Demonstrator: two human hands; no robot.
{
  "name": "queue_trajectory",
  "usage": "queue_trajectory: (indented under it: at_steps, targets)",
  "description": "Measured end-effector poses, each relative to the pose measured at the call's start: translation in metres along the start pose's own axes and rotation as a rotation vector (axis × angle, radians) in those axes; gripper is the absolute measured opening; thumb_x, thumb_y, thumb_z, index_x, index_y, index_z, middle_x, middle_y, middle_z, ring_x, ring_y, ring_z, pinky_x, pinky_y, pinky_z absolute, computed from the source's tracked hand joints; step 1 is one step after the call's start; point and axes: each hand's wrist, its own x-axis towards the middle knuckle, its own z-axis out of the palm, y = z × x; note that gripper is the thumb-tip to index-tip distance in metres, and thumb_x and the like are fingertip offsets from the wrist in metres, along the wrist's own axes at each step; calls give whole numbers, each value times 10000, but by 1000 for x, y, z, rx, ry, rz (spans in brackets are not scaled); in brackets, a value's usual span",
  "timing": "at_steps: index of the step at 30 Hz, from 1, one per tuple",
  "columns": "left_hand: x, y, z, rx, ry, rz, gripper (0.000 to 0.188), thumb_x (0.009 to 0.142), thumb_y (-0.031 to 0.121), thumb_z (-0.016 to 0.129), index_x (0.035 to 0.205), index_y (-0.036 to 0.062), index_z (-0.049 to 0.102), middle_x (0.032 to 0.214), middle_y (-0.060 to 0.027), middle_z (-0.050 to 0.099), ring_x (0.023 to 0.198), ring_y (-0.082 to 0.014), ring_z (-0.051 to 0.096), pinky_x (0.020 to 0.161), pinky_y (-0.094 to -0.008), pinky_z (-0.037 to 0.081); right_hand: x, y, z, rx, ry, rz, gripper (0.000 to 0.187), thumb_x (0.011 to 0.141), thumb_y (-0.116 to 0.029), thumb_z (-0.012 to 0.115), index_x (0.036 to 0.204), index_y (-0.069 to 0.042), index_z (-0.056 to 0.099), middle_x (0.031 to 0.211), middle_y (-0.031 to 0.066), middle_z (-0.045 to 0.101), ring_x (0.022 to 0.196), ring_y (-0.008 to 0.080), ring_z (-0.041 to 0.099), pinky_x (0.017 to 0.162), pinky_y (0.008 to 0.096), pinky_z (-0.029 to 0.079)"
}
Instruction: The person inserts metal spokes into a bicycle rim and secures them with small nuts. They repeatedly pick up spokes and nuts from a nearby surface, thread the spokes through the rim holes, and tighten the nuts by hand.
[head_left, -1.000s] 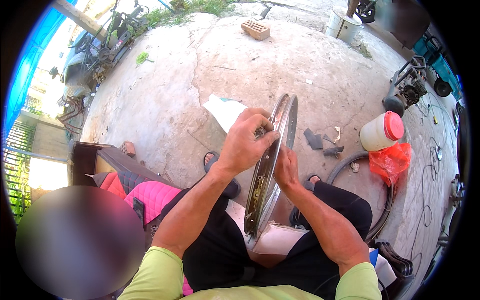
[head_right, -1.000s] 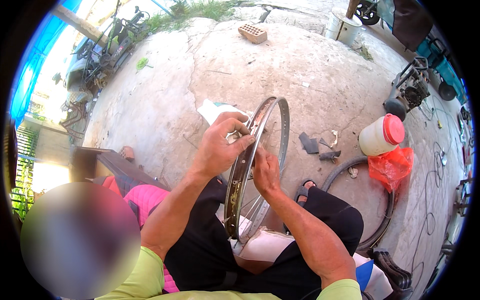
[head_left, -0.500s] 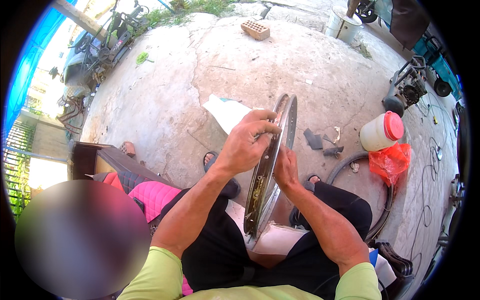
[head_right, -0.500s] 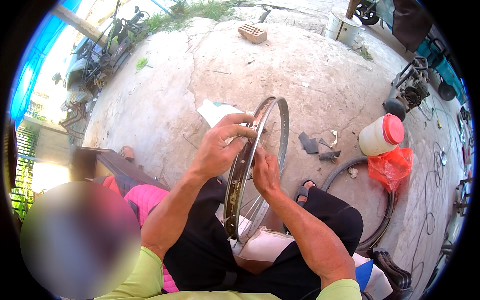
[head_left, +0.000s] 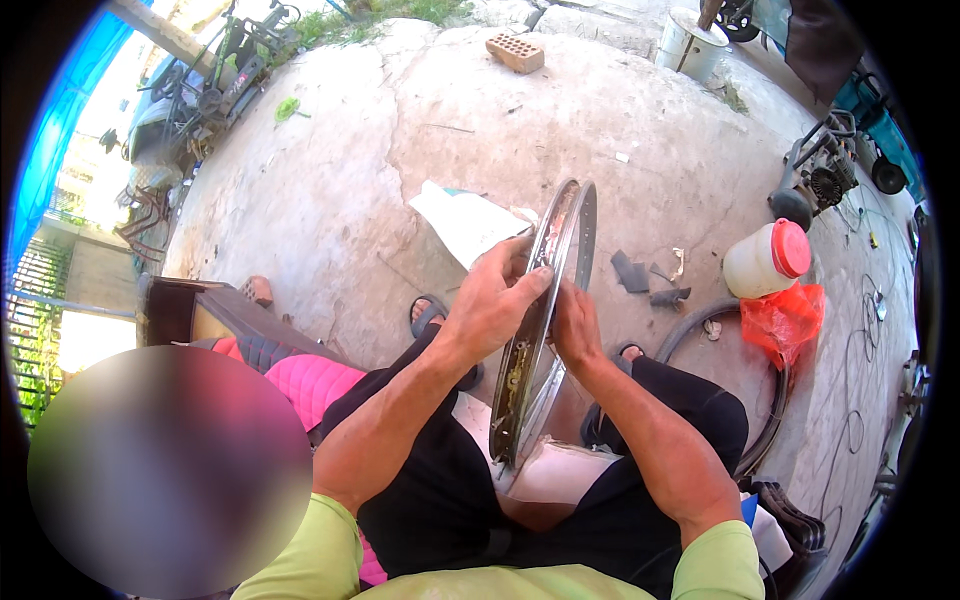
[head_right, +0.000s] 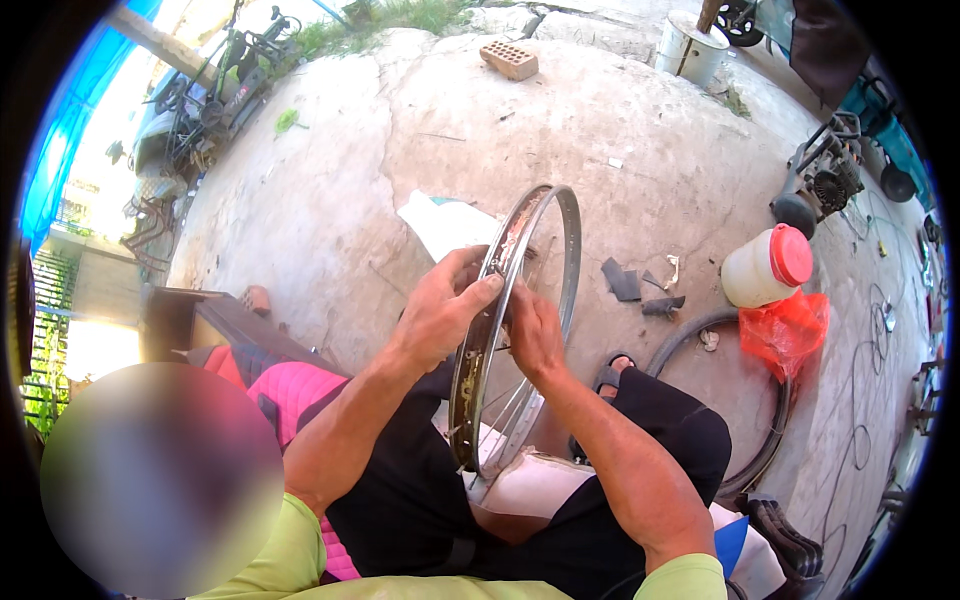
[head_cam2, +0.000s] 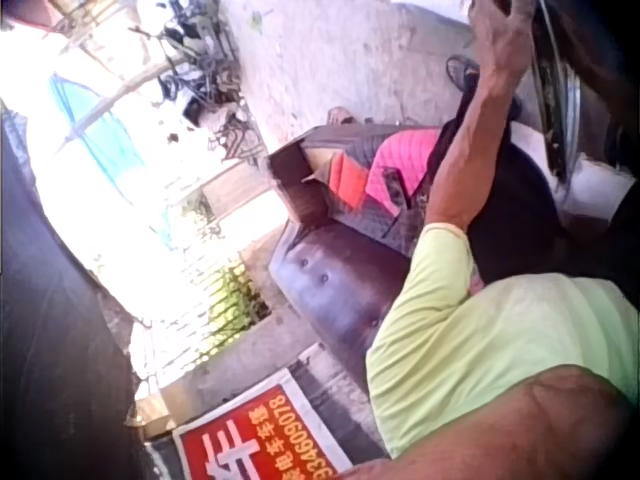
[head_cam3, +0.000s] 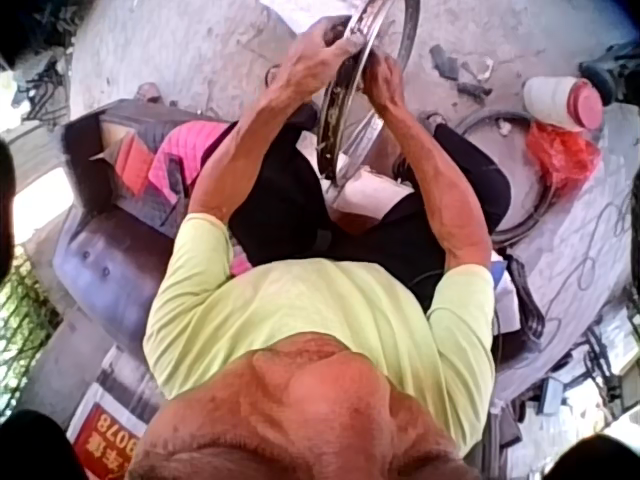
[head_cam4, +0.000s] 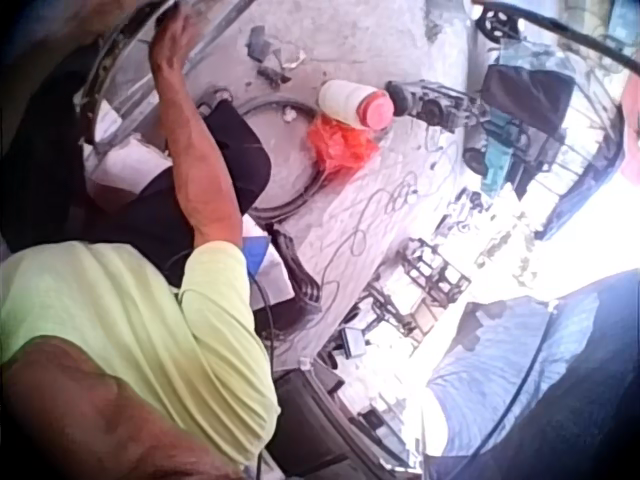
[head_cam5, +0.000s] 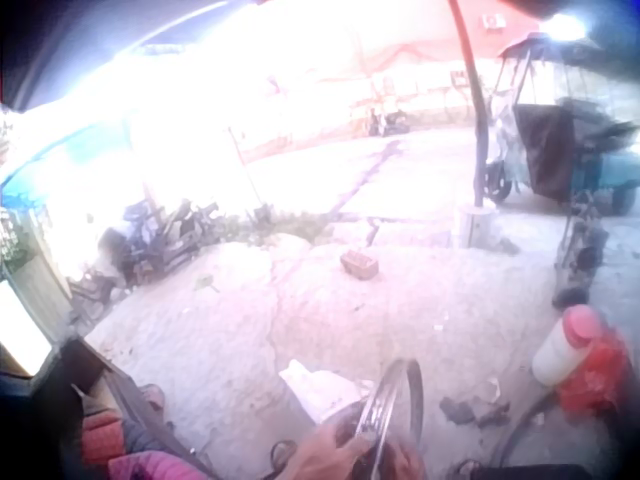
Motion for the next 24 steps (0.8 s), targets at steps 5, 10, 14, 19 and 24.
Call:
queue_trajectory:
  at_steps: [5, 10, 14, 19, 24]
  targets:
    - [-9, -11, 5, -238, -114, -101, 308, 1041, 219, 490, 1248, 2, 558, 886, -57, 636, 759, -124, 622, 717, -271, 548, 7, 2, -10, 6, -62, 146, 535, 1034, -476, 375, 888, -34, 639, 693, 16, 532, 593, 103, 489, 495, 280, 382]
    - [-7, -15, 1, -249, -119, -91, 306, 1042, 233, 495, 1234, 3, 557, 862, -53, 635, 746, -127, 618, 705, -272, 538, 15, 4, -33, -222, -65, -2, 442, 1010, -406, 434, 876, -18, 596, 727, 34, 556, 638, 121, 536, 643, 275, 476]
    - [-7, -16, -1, -218, -87, -81, 286, 1041, 244, 498, 1179, 3, 563, 858, -60, 640, 727, -123, 609, 685, -265, 518, 25, 23, -59, -261, 134, 107, 431, 957, -399, 530, 857, 11, 620, 767, 76, 638, 684, 149, 598, 676, 299, 475]
    - [-8, -15, -1, -203, -86, -81, 284, 1036, 271, 499, 1124, 9, 564, 863, -72, 648, 717, -126, 610, 674, -267, 509, 22, 60, -96, -649, 101, 206, 380, 880, -347, 595, 901, 27, 656, 838, 159, 685, 768, 248, 657, 752, 362, 506]
    - [-9, -12, -3, -222, -76, -100, 283, 1036, 274, 491, 1124, 15, 566, 869, -79, 650, 719, -135, 619, 681, -277, 511, 3, 71, -101, -1037, -34, 211, 331, 861, -278, 585, 1041, -17, 680, 989, 219, 707, 950, 384, 670, 863, 448, 510]
